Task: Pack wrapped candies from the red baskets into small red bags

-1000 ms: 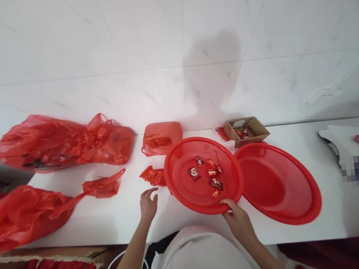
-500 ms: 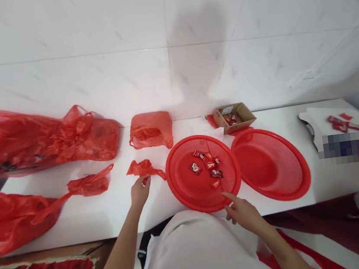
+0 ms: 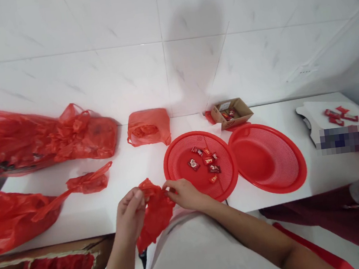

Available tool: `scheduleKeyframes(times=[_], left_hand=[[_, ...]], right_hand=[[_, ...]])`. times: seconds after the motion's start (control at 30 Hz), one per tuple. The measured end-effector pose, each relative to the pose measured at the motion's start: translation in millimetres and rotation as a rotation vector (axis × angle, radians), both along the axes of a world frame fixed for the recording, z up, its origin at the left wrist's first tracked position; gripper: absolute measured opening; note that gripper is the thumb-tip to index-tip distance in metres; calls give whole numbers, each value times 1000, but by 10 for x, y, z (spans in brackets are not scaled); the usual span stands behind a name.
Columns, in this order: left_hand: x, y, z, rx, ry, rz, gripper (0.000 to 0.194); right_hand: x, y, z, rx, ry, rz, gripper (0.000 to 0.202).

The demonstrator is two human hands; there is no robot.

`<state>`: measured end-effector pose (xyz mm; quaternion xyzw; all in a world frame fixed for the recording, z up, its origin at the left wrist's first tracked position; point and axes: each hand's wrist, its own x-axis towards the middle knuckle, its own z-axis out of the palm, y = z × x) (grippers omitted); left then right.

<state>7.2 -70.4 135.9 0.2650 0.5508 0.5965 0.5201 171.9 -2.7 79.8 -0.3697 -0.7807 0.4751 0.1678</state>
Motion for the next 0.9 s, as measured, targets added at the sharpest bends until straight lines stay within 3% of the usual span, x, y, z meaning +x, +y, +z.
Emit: scheduleKeyframes(times=[0.1,0.23,0.4,0.5,0.6,0.7,0.77,0.83,0.9], left_hand=[[-101,-33,3,10,-109,119,45],[-147,30,-50,27,-71,216,41],[-8,154,-92,18,155,275,35],[31,230,-25,55,148,362,36],[-7,281,74,127,90,399,45],[-37,267,121,85,214,299,49],[-15,233,106,-9,392,148,46],[30,200,64,-99,557,0,38],[68,178,9,-168,669,-102,20]], right_hand=[[205,22,6,-22,10,-25,14],[496,-37,262,85,121,-60,4],[569,-272,584,255,132,217,6],[508,-326,578,259,3,263,3],[493,-229,474,298,-132,250,24],[565,-13,352,334,-353,149,46],[655,153,272,376,-500,5,40],[766,301,190,429,-624,-102,32],[885,410,106,432,-738,-157,46]])
